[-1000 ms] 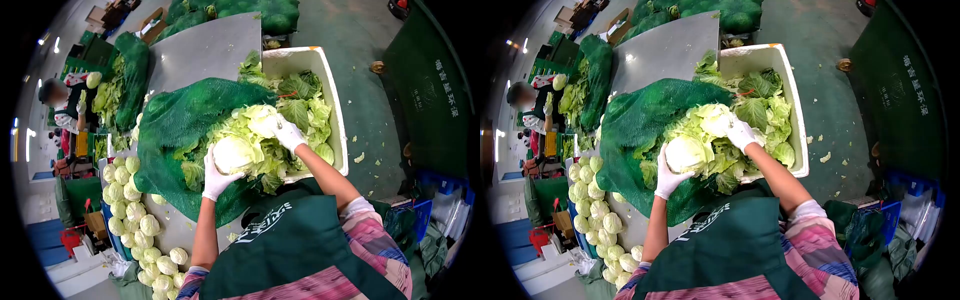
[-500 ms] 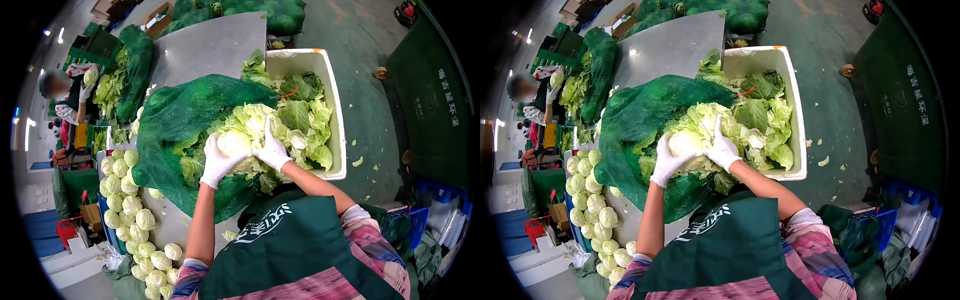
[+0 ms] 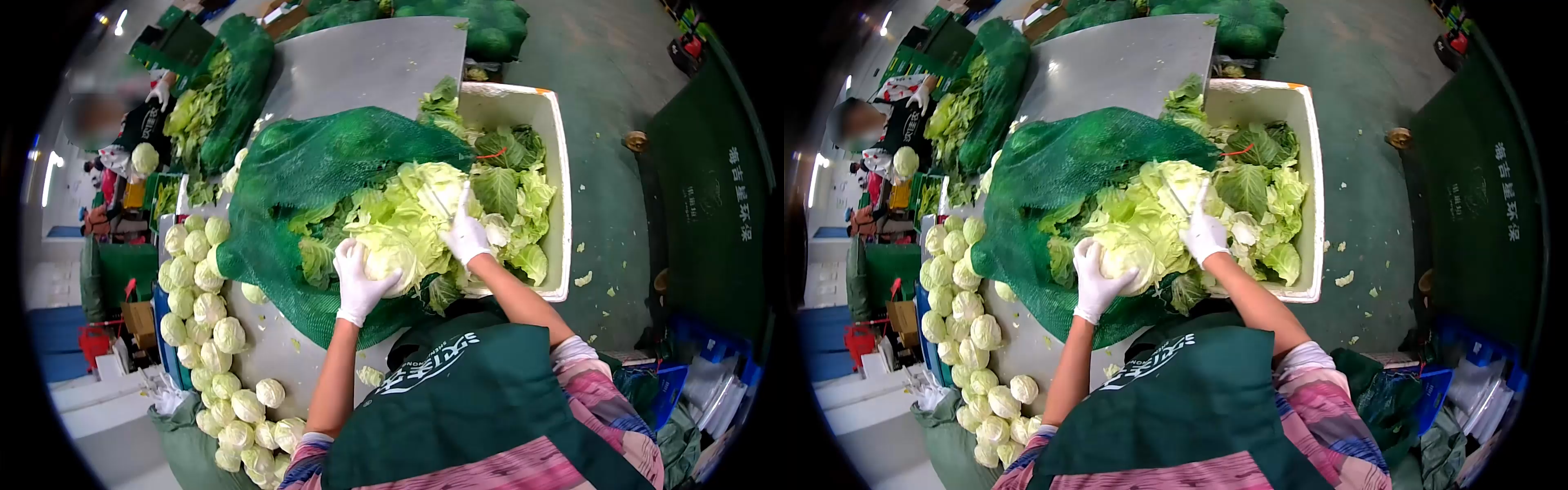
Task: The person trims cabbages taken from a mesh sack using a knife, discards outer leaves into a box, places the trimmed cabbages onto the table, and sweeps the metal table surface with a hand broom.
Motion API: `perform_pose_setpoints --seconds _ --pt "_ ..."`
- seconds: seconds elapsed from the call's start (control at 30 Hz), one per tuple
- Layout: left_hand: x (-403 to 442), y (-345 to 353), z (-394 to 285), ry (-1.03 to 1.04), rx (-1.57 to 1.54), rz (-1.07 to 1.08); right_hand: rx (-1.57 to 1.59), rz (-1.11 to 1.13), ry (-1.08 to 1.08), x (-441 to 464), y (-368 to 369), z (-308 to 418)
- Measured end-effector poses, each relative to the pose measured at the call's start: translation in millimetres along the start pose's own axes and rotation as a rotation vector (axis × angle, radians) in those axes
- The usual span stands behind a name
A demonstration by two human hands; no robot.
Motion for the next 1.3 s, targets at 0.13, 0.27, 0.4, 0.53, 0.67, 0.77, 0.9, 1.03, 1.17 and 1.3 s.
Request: perform_pose_setpoints --seconds 0.13,0.27,0.4,0.53,0.67,0.77,0.9,1.03,1.17,1.3 --pt "-12.8 0.4 12.6 -0.004 -0.010 0.085 0.186 -0.132 -0.379 -37.3 -40.4 96.4" --pt "-13.4 21.4 1.9 0.076 0.038 0.134 0.001 0.045 -0.475 -55.9 4.3 141.9" --pt "-16.5 9.4 9.5 -0.036 -0.178 0.114 0.140 0.126 -0.487 -38.0 23.9 133.8" --pt "-31.6 6.2 28.9 -0.032 -0.274 0.112 0.038 0.087 -0.477 -17.0 24.5 124.8" --pt "-50.4 3.5 48.0 -0.106 -0.327 0.141 -0.015 0.095 -0.337 8.7 36.5 60.7" --pt "-70.2 9.0 64.2 -0.195 -0.555 0.116 -0.073 -0.020 -0.363 6.2 37.6 40.5" --pt "-69.9 16.4 68.6 -0.416 -0.824 -0.074 -0.016 -0.001 -0.394 -3.5 37.6 48.8" --pt "-77.4 17.6 114.1 -0.636 -0.981 -0.154 -0.037 -0.131 -0.556 -14.8 37.8 13.3" --pt "-79.5 12.1 104.0 -0.822 -1.769 -0.187 -0.127 -0.109 -0.087 16.8 -16.4 -32.5" --pt "-56.3 -19.0 81.1 -0.619 -1.773 -0.273 0.350 -0.044 -0.353 -16.6 -63.7 89.4"
Point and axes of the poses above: each hand's wrist, its own x-axis towards the middle knuckle, its own y-axis out of the palm, z = x × y, the point moved 10 cm from there along x, towards the middle knuckle, and after that the axes turned 10 degrees about -z, right-handed, at the moved point
